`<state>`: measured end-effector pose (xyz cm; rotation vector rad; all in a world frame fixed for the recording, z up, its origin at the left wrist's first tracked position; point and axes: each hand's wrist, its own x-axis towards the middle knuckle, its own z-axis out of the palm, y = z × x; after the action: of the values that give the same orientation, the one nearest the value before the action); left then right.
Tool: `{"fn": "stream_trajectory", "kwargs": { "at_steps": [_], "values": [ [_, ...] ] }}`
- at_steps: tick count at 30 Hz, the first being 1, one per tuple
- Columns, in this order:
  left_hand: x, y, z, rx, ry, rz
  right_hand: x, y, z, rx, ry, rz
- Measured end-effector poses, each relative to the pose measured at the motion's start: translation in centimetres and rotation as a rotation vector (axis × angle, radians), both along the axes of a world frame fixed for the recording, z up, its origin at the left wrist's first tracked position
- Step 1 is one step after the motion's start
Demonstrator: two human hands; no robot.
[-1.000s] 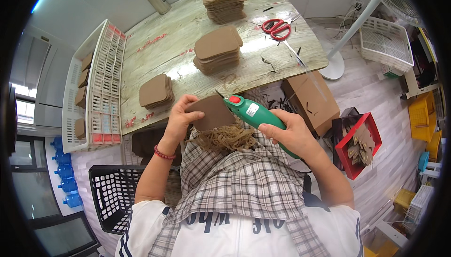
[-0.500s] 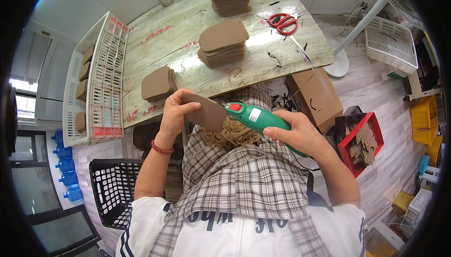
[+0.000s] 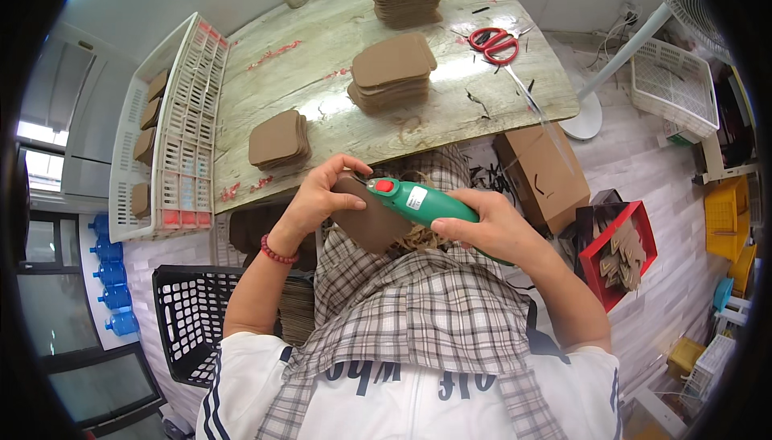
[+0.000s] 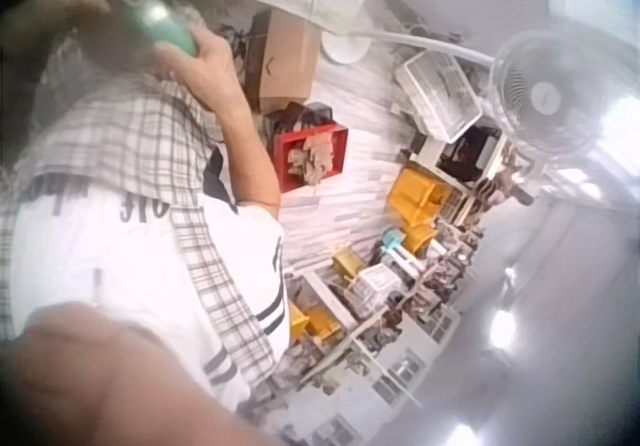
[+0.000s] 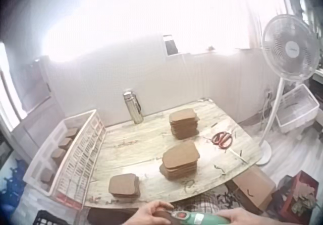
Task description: The person uses a green rotary tool to trim the edges of square cardboard pieces, then switches to red scissors to trim the same pieces. Finished pieces are stacked on the table.
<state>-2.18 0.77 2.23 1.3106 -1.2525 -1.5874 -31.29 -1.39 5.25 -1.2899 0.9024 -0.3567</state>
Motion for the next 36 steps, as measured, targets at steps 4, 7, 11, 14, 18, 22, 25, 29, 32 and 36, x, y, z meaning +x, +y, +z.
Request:
{"fn": "stream_trajectory", "kwargs": {
  "at_steps": [4, 7, 11, 14, 18, 22, 25, 29, 32, 36],
  "values": [
    [-0.1, 0.1, 1.0, 0.115, 0.081, 0.008, 1.9, -0.3, -0.6, 0.028, -0.103, -0.017],
    [5.2, -0.4, 0.3, -0.169, -0.013, 0.370, 1.5, -0.1, -2.0, -0.088, -0.043, -0.114],
    [15.1, -2.5, -0.7, -0.267, 0.049, 0.705, -0.2, 0.3, -3.7, -0.074, -0.035, -0.174],
    [16.3, -4.5, -2.0, -0.324, -0.682, 0.683, -1.2, 0.5, -4.1, -0.099, -0.016, -0.180],
    [11.1, -8.7, -1.8, -0.864, -1.407, 0.546, -1.9, 0.7, -5.2, -0.102, 0.011, -0.275],
    [3.6, -16.0, -1.9, -0.812, -1.365, 0.287, -1.7, 0.7, -5.7, -0.113, 0.012, -0.307],
    [1.4, -18.6, -3.1, -0.703, -1.264, 0.200, -1.6, 1.1, -5.1, -0.110, 0.015, -0.297],
    [0.4, -18.7, -2.7, -0.679, -1.248, 0.161, -2.3, 1.3, -5.3, -0.104, -0.008, -0.344],
    [0.1, -18.3, -2.6, -0.796, -1.207, 0.208, -2.5, 0.7, -5.4, -0.113, 0.013, -0.348],
    [-0.3, -16.8, -0.3, -0.770, -0.982, 0.250, -2.4, 0.6, -4.5, -0.123, 0.012, -0.360]
  ]
}}
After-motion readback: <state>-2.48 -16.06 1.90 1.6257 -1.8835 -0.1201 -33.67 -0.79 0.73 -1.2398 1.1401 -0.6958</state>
